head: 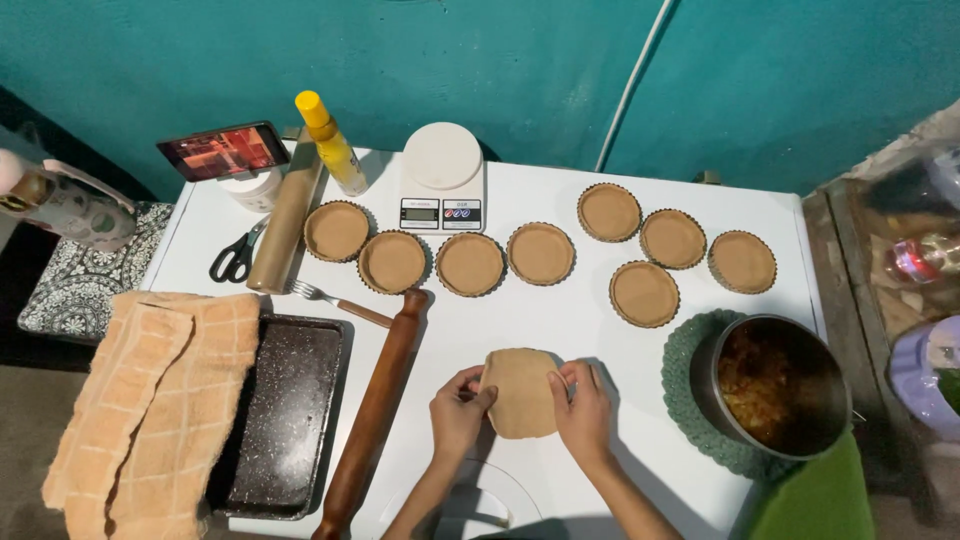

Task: Rolling out dough and lining tart molds with it.

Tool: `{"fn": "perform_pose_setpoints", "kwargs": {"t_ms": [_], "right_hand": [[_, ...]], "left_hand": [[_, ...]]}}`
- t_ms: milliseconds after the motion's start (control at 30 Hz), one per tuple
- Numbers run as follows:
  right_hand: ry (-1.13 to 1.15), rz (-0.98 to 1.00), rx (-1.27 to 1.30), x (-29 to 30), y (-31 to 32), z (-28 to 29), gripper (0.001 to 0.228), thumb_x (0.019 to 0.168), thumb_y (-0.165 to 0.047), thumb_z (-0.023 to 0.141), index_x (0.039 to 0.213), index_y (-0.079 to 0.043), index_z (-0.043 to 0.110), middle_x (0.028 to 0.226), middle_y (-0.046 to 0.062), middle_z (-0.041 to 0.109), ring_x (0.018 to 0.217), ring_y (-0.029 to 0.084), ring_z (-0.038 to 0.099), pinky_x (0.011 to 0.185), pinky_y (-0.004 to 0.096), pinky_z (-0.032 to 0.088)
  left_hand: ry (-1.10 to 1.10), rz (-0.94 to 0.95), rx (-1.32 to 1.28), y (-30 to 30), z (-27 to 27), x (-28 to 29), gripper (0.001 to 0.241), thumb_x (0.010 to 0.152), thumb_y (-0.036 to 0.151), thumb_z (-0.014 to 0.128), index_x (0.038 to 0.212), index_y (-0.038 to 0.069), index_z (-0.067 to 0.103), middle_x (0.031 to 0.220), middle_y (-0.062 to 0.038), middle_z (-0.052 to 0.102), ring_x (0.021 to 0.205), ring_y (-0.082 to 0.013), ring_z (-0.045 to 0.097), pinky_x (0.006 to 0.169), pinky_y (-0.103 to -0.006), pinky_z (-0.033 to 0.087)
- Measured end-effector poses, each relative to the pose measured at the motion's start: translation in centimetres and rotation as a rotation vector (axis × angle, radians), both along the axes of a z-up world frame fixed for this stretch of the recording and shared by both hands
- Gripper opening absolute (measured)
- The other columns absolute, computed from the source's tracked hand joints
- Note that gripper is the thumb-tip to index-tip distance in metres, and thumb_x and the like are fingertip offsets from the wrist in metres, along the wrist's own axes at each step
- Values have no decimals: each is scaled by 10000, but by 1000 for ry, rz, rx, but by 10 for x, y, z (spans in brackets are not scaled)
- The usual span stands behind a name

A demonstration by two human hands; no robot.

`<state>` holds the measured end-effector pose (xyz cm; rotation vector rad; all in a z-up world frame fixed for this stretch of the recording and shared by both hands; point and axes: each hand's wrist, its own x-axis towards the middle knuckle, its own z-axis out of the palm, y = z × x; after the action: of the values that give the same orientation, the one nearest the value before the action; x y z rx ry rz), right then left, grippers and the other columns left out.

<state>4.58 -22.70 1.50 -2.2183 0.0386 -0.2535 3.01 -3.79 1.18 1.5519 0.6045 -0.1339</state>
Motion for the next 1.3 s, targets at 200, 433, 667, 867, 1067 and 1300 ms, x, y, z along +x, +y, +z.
{"fn": "perform_pose_setpoints", "kwargs": {"t_ms": [200, 433, 667, 867, 1067, 1300], "right_hand": [[-46, 7, -101, -2, -5, -25, 196, 931, -223, 706, 982, -54, 620, 873, 109, 640, 778, 300, 665, 654, 437, 532], [54, 1, -232, 1, 0, -13, 208, 908, -272, 708, 954, -95, 609, 894, 71, 652, 749, 300, 685, 602, 454, 533], [179, -10, -298, 8, 3, -12, 238, 892, -279, 731, 978, -114, 583, 808, 57, 635, 673, 292, 670, 597, 454, 525], [259, -20, -296, 12, 3, -19, 285, 896, -293, 735, 1022, -103, 563, 755, 57, 658, 652, 287, 670, 609, 459, 518], [72, 14, -186, 11, -1, -10, 302, 818, -241, 800, 995, -78, 617, 816, 74, 656, 624, 262, 660, 557, 417, 522], [62, 0, -143, 6, 2, -14, 222, 835, -159, 780, 982, -82, 633, 842, 64, 639, 617, 217, 657, 570, 363, 536]], "left_hand": [[-13, -7, 186, -2, -6, -1, 378, 795, 106, 815, 1163, 42, 759, 860, -25, 681, 685, -116, 649, 634, -288, 571], [-19, -53, 346, -6, 0, 2, 414, 748, 140, 821, 1152, 75, 760, 899, -75, 695, 743, -190, 667, 717, -346, 560], [-70, -69, 420, -9, -9, 3, 364, 779, 91, 750, 1142, 69, 759, 959, -102, 702, 796, -230, 679, 749, -367, 563], [-58, -134, 465, -12, -16, 5, 416, 798, 60, 736, 1213, 79, 704, 1087, -112, 685, 873, -238, 709, 799, -363, 592], [-55, -150, 527, -10, -1, 7, 421, 766, 62, 742, 1183, 116, 719, 1083, -94, 683, 896, -259, 722, 808, -377, 584], [14, -135, 452, -9, 4, 7, 370, 788, 108, 745, 1156, 142, 750, 1058, -70, 710, 889, -258, 735, 820, -381, 588]]}}
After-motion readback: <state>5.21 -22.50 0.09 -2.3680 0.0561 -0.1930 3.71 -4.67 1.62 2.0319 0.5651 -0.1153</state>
